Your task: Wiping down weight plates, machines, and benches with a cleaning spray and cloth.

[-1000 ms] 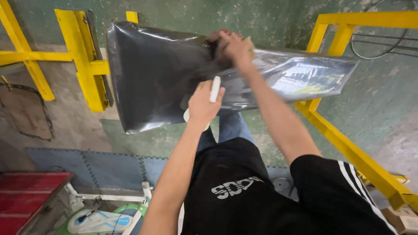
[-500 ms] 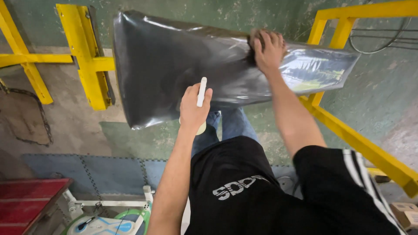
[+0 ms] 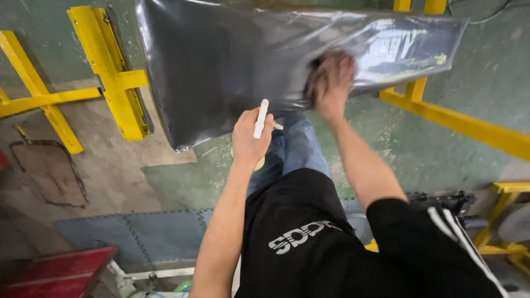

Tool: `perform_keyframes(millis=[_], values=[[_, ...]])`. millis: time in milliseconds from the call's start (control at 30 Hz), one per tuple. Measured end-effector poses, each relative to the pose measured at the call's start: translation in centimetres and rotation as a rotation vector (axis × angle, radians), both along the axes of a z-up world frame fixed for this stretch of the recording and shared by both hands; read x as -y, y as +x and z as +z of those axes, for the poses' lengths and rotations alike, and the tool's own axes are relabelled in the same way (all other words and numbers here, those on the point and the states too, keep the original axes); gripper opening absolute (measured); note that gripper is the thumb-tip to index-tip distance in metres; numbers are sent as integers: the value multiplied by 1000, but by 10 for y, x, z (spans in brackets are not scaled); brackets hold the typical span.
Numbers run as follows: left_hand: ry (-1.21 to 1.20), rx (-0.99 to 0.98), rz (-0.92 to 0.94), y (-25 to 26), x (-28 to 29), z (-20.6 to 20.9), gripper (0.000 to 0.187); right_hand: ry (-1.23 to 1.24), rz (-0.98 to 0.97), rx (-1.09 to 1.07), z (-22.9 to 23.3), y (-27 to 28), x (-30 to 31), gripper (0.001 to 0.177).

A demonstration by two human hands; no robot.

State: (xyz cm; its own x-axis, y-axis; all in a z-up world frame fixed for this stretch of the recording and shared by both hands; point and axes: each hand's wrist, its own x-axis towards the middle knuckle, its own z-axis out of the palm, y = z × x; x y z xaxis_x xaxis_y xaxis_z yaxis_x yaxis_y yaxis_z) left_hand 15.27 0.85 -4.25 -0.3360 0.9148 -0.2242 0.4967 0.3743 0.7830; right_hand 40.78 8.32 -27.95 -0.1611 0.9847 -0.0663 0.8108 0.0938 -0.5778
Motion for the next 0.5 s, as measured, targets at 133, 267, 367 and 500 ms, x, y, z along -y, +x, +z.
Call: perform_keyframes(millis=[133, 267, 367, 500], values=[[-6, 23, -35, 4, 26, -2, 22, -78, -372, 133, -21, -57, -42, 62], [84, 48, -4, 8, 45, -14, 23, 53, 201, 50, 50, -128, 13, 56], [99, 47, -25, 8, 48, -12, 27, 22, 331, -117, 95, -118, 54, 63], [54, 70, -78, 10, 45, -12, 24, -126, -9, -89, -16, -24, 86, 58]])
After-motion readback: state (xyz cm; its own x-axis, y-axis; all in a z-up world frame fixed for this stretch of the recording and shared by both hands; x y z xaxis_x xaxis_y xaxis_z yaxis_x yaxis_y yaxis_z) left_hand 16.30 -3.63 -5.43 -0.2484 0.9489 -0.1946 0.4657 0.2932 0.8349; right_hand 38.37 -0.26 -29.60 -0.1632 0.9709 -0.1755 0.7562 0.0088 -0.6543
